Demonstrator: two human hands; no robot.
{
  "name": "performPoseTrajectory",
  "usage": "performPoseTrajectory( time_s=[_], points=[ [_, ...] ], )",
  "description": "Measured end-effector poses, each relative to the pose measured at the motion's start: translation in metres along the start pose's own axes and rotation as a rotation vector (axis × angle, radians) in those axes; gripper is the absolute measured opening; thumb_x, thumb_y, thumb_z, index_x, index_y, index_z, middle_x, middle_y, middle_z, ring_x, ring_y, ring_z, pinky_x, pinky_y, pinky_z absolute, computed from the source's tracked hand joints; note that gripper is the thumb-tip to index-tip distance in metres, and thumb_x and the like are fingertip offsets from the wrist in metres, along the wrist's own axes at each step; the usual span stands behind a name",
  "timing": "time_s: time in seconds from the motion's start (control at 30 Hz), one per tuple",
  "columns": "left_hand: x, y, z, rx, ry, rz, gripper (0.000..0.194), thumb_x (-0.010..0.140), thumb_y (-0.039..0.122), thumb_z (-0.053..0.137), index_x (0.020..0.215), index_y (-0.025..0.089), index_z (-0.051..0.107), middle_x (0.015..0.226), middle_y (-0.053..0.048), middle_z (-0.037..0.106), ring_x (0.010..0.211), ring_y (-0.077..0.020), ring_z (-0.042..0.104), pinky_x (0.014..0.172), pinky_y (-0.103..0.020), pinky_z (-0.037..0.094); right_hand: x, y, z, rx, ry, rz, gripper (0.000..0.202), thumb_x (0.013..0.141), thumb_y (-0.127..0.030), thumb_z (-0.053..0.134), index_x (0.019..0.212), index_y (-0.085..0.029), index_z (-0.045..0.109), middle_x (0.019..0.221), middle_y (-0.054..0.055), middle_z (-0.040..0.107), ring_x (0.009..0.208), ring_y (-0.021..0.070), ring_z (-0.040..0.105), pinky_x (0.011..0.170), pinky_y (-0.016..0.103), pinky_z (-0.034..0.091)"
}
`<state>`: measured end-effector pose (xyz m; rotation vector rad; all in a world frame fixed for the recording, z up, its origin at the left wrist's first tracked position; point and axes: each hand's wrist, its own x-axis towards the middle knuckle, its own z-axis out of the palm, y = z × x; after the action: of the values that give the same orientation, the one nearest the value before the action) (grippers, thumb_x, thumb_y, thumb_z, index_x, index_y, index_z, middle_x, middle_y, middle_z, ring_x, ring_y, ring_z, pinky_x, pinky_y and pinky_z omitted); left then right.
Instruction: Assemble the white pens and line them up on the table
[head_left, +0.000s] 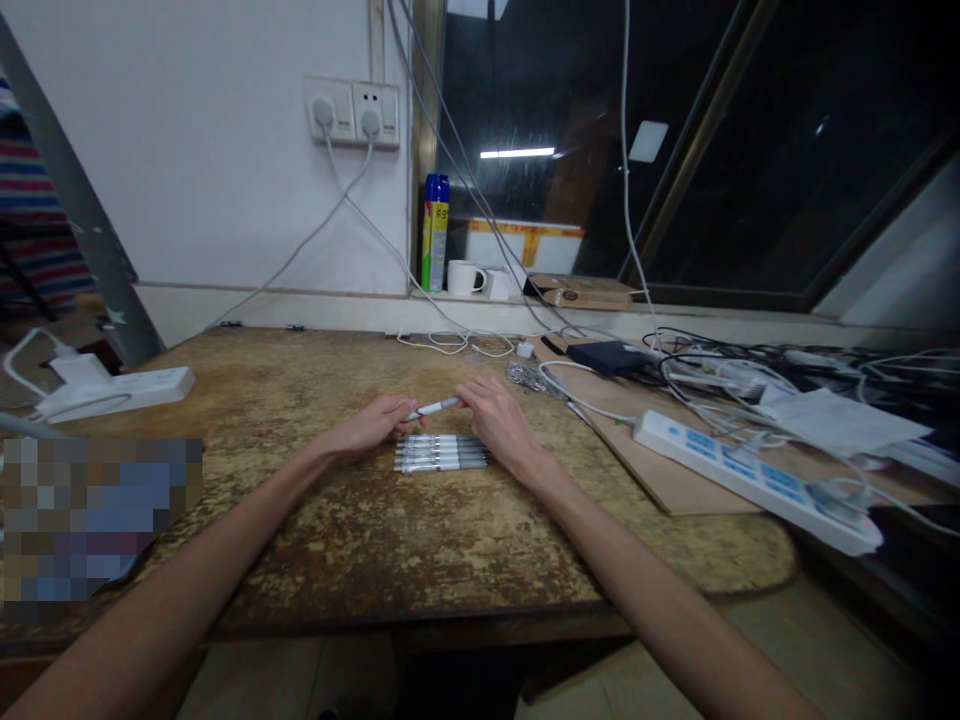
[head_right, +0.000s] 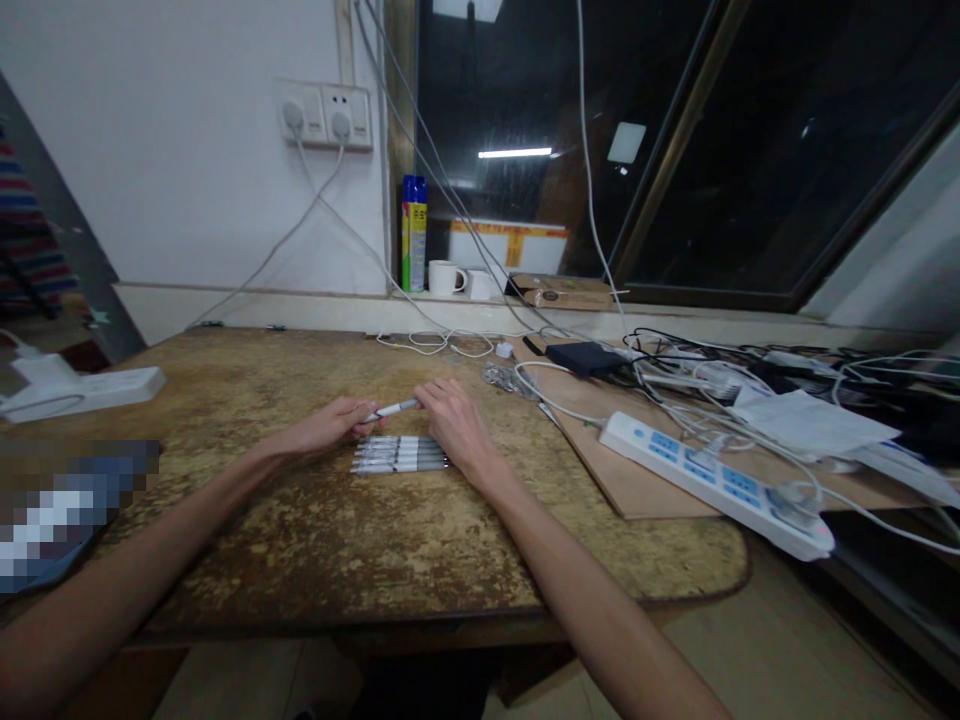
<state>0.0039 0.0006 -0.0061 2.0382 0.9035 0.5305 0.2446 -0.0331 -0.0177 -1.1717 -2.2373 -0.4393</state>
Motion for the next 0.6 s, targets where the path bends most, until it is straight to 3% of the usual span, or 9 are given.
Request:
performPoseTrajectory(
  time_s=[0.23, 0.4, 0.6],
  points=[
    [-0.003, 0.001, -0.003, -0.04, -0.052, 0.005, 0.051, 0.099, 0.063, 0.037, 0.088, 0.019, 0.06, 0.062, 0.003, 0.039, 0.056, -0.0145, 0.034, 0.055, -0.028, 0.031, -0.001, 0.002, -0.001, 0.057, -0.014, -0.006, 0.029, 0.093, 0.0, 0.047, 0.101, -0.018, 0.068, 0.096, 0.009, 0.069, 0.098, 0.025, 0.056, 0.088, 0.035, 0.041],
    [-0.005, 0.004, -0.004, 0.153, 0.113, 0.086, 0.051, 0.104, 0.056, 0.033, 0.076, 0.019, 0.055, 0.068, 0.0, 0.052, 0.064, -0.0158, 0.045, 0.063, -0.028, 0.038, -0.002, 0.013, 0.01, 0.282, -0.016, 0.022, 0.021, 0.1, -0.013, 0.053, 0.113, -0.018, 0.069, 0.102, 0.009, 0.072, 0.099, 0.023, 0.062, 0.089, 0.033, 0.045],
    [-0.007, 0.005, 0.002, 0.384, 0.209, 0.247, 0.036, 0.105, 0.047, 0.043, 0.107, 0.02, 0.066, 0.097, -0.005, 0.069, 0.087, -0.0211, 0.06, 0.08, -0.031, 0.045, -0.003, 0.007, 0.005, 0.472, -0.052, 0.098, 0.017, 0.103, -0.028, 0.054, 0.109, -0.018, 0.067, 0.102, 0.007, 0.072, 0.093, 0.0192, 0.064, 0.083, 0.028, 0.045]
  ],
)
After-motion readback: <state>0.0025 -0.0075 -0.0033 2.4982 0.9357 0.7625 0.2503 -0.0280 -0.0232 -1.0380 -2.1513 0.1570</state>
